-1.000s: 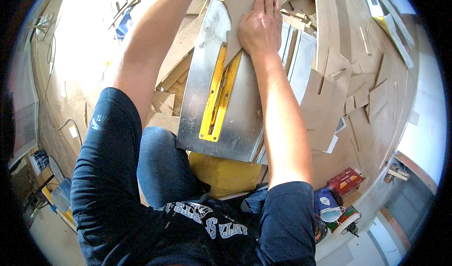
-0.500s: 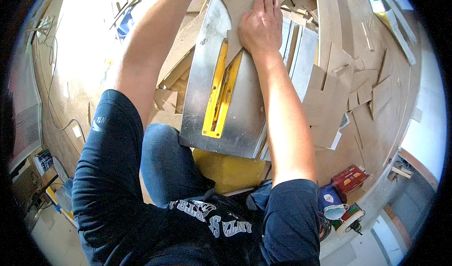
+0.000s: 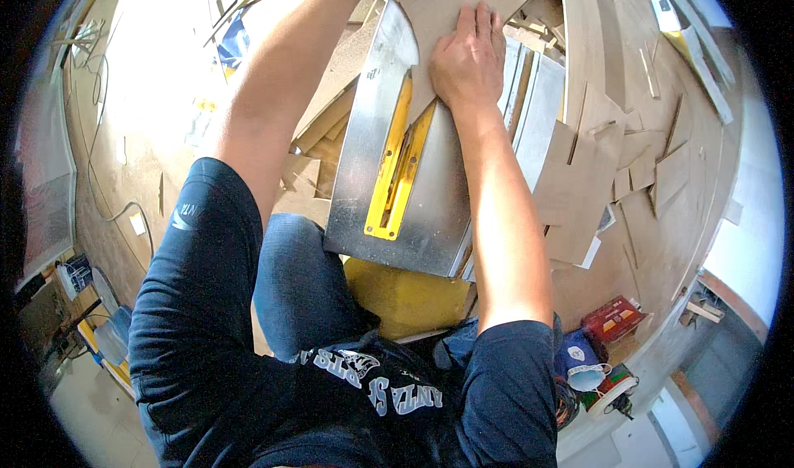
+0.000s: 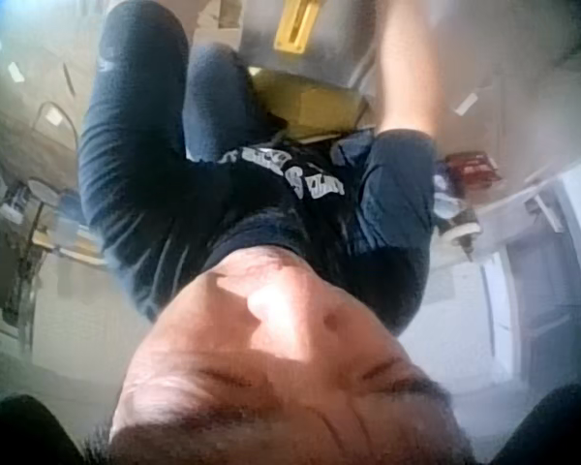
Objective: The person cuts a piece of wood-patterned flooring using a table saw.
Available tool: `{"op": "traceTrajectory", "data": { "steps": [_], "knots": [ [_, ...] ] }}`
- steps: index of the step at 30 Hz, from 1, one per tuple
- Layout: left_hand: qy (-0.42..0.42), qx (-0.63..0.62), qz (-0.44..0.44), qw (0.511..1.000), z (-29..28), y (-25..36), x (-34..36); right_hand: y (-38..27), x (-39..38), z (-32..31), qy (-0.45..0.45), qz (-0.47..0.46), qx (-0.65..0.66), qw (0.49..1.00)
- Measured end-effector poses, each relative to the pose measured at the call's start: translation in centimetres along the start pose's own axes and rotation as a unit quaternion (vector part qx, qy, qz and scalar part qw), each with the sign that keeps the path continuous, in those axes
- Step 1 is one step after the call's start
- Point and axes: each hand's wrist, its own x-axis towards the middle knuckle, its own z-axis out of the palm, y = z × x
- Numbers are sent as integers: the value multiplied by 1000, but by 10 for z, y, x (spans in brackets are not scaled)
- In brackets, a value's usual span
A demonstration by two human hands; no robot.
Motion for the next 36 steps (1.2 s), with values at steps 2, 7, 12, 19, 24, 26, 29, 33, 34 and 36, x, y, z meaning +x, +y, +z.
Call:
{"op": "traceTrajectory", "data": {
  "steps": [2, 7, 12, 19, 24, 26, 29, 33, 34, 36],
  "knots": [
    [33, 11, 9, 999, 2, -3, -3, -2, -2, 1, -2, 2, 3, 1000],
    [36, 17, 25, 999, 5, 4, -13, 1, -6, -1, -3, 3, -10, 1000],
    [9, 171, 179, 969, 9, -18, -6, -5, -8, -5, -1, -5, 1, 1000],
    [-26, 132, 115, 984, 5, -1, -20, -4, -13, -6, 15, -7, 3, 1000],
    [9, 174, 166, 971, 12, -13, -20, -6, -18, -5, 20, -16, -6, 1000],
    [10, 190, 189, 963, 14, -20, -15, -8, -19, -5, 21, -16, -2, 1000],
    [-9, 159, 188, 969, 14, -14, -21, -8, -21, -8, 7, 0, -5, 1000],
    [27, 12, 61, 998, 7, 8, -35, -6, -24, -9, -4, 10, -15, 1000],
    [27, -12, 55, 998, 5, 9, -38, -7, -24, -10, -9, 15, -12, 1000],
    [28, -60, 45, 997, 2, 10, -42, -10, -26, -11, -10, 18, -7, 1000]
  ]
}}
